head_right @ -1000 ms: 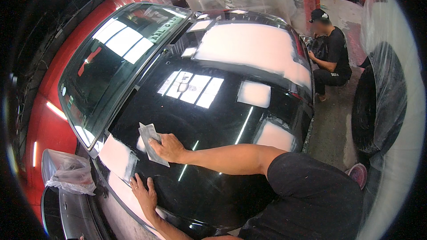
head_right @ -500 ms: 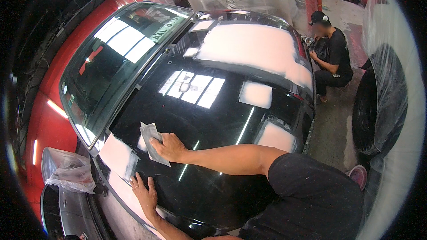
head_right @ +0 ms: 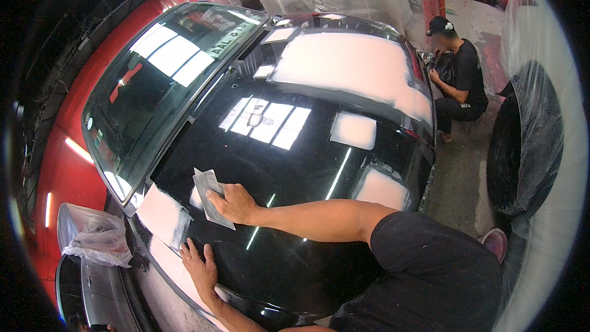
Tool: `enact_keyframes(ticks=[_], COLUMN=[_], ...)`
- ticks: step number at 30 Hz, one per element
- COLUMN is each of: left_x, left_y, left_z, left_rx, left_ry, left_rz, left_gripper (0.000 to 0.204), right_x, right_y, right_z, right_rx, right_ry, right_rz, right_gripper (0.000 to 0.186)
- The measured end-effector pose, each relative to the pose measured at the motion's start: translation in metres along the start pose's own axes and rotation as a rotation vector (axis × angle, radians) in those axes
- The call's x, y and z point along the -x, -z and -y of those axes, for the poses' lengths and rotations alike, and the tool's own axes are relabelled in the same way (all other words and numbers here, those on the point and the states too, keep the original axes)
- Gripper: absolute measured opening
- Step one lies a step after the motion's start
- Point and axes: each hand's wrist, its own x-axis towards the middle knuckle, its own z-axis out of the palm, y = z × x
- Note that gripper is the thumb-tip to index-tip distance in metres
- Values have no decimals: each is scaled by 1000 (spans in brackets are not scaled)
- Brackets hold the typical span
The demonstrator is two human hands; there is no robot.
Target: The person sands the hood of a black car using a sanding block, then switches to a scraper to remove material from the rear window area. They later wipe the hood with a cloth and rinse the cloth in a bucket.
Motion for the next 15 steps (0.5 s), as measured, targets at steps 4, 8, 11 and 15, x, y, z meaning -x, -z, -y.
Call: enact_keyframes(ticks=[4,8,11,15], left_x=[-1,0,0,0], left_y=[0,1,2,2], left_z=[1,0,-1,-1], left_rx=[-2,-1,3,11], left_ry=[-6,-6,-6,-9], left_rz=[0,5,5,-2], left_gripper=[68,68,68,68], right_x=[0,0,1,1], right_y=[0,0,2,2], right_z=[0,3,3,4], right_rx=[-42,-37,-45,-45], right_ry=[-100,-106,-132,-122], right_rz=[36,14,32,39], right_gripper=[35,36,36,37])
